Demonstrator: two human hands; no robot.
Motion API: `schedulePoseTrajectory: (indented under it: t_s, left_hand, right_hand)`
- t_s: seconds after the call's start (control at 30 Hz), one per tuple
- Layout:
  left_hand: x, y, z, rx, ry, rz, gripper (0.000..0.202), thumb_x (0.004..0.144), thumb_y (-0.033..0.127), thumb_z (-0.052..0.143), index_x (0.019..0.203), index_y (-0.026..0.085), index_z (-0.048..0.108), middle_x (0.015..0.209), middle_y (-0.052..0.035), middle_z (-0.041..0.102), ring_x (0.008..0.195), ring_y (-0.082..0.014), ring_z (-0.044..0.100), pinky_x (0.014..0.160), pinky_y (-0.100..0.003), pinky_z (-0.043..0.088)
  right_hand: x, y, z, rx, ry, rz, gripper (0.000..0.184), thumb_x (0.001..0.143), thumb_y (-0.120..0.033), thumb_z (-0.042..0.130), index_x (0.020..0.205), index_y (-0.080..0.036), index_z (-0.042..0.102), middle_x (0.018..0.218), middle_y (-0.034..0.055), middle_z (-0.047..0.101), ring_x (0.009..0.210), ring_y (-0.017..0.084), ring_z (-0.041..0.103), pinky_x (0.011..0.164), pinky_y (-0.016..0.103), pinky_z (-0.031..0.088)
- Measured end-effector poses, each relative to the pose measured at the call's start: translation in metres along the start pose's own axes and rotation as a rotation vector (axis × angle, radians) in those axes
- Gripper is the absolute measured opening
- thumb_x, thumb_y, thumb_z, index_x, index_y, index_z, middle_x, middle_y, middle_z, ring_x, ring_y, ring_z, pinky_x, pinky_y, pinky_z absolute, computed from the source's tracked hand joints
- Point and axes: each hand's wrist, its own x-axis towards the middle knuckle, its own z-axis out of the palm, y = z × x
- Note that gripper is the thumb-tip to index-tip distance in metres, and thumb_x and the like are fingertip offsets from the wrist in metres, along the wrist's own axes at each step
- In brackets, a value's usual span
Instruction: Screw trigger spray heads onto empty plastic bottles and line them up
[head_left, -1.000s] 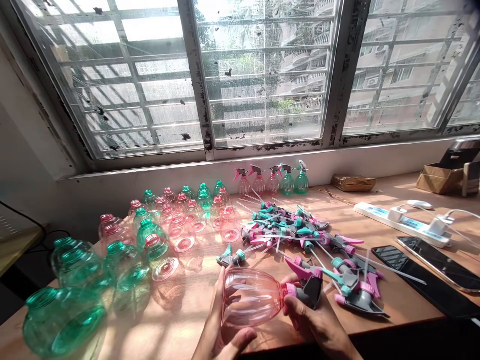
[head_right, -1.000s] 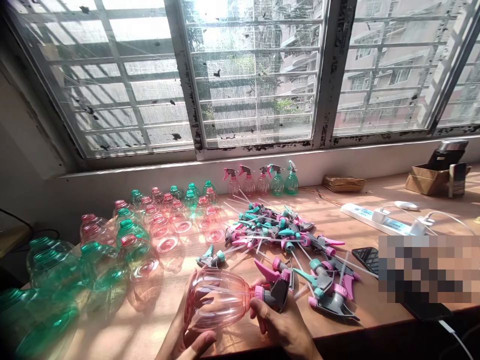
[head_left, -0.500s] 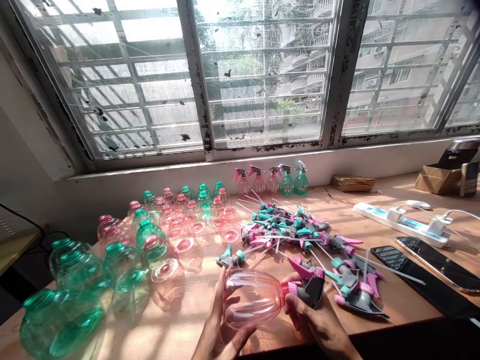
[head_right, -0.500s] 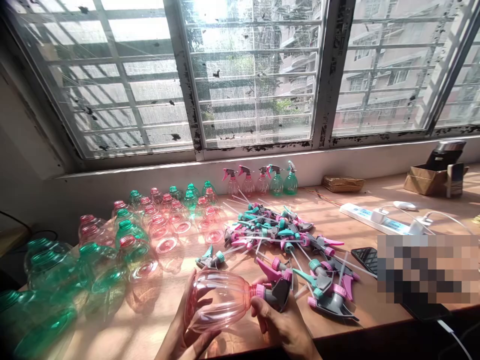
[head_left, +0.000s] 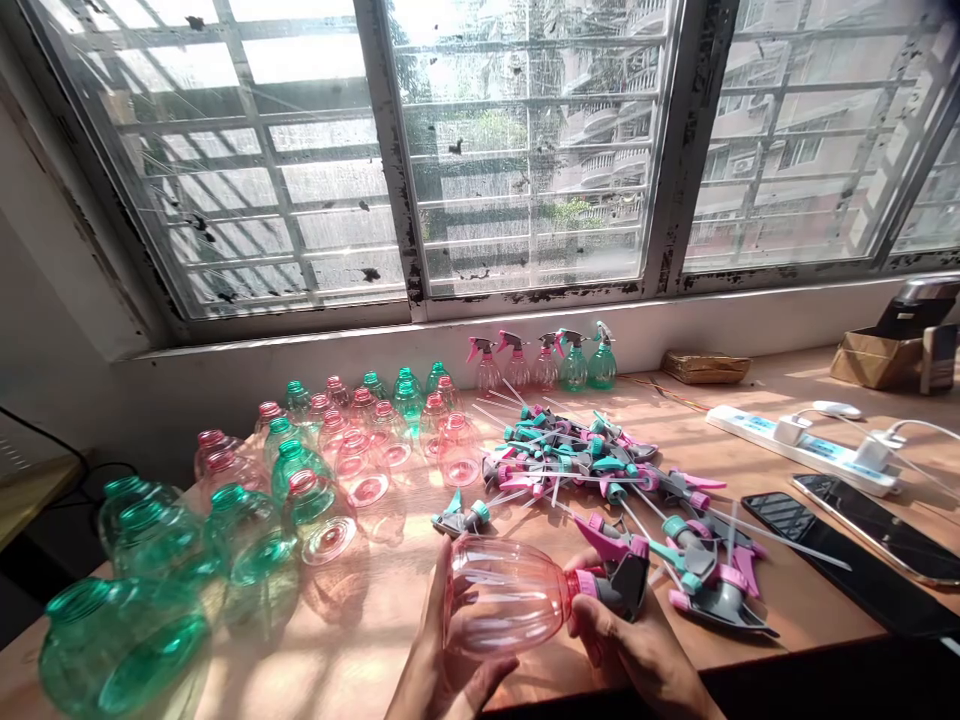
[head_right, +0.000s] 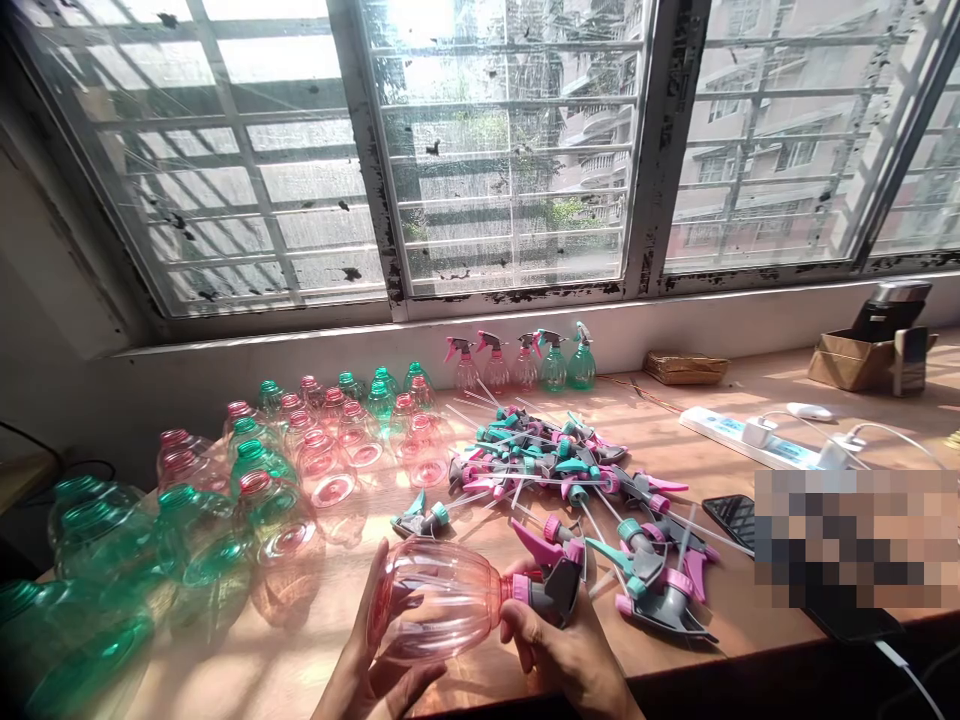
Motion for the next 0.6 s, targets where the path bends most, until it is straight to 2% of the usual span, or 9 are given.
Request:
schedulePoseTrajectory:
  t_s: [0.13,0.27,0.4,0.5,0.6]
  left_hand:
    - [-0.002,0.008,-0.004,-0.05,-0.06,-0.023,0.098,0.09,0.056,0.078,0.168,0.041,0.021,0.166,-0.0094,0.044,0.144,-0.0377,0.054,0.114,-0.046,0.052]
    - [0.003,-0.001,-0.008,0.031,-0.013,-0.019,0.097,0.086,0.058,0.081,0.166,0.044,0.028,0.163,-0.0078,0.048,0.134,-0.0347,0.061,0.113,-0.045,0.052]
    - [0.005,-0.006,-0.006,0.06,0.041,0.05,0.088,0.093,0.062,0.07,0.166,0.044,0.026,0.167,-0.0086,0.046,0.134,-0.034,0.06,0.115,-0.045,0.05]
    - [0.002,-0.001,-0.004,0.017,0.0,-0.009,0.096,0.09,0.063,0.074,0.168,0.042,0.021,0.166,-0.0097,0.046,0.139,-0.036,0.057,0.112,-0.045,0.052]
    - [0.0,0.005,-0.006,0.005,-0.027,-0.057,0.105,0.083,0.06,0.082,0.167,0.041,0.023,0.157,-0.0102,0.054,0.137,-0.0367,0.057,0.115,-0.047,0.05]
  right_hand:
    - [0.0,0.001,-0.001,-0.014,-0.024,0.012,0.053,0.08,-0.058,0.089,0.105,-0.019,0.065,0.062,-0.0005,0.071,0.044,0.011,0.051,0.046,0.023,0.039]
    - [0.0,0.001,-0.002,-0.001,-0.018,0.012,0.051,0.082,-0.057,0.087,0.105,-0.019,0.063,0.063,-0.0001,0.071,0.045,0.011,0.052,0.046,0.022,0.039]
    - [-0.001,0.0,-0.002,0.009,-0.024,0.007,0.052,0.081,-0.058,0.087,0.105,-0.019,0.063,0.063,0.0003,0.072,0.045,0.011,0.053,0.046,0.023,0.04]
    - [0.0,0.0,-0.001,0.009,-0.006,-0.006,0.051,0.082,-0.058,0.087,0.106,-0.02,0.063,0.063,-0.0006,0.071,0.046,0.012,0.053,0.046,0.023,0.04]
    - [0.0,-0.001,0.001,-0.023,0.013,-0.056,0.049,0.085,-0.058,0.085,0.108,-0.021,0.062,0.064,-0.0013,0.07,0.046,0.012,0.053,0.047,0.024,0.04]
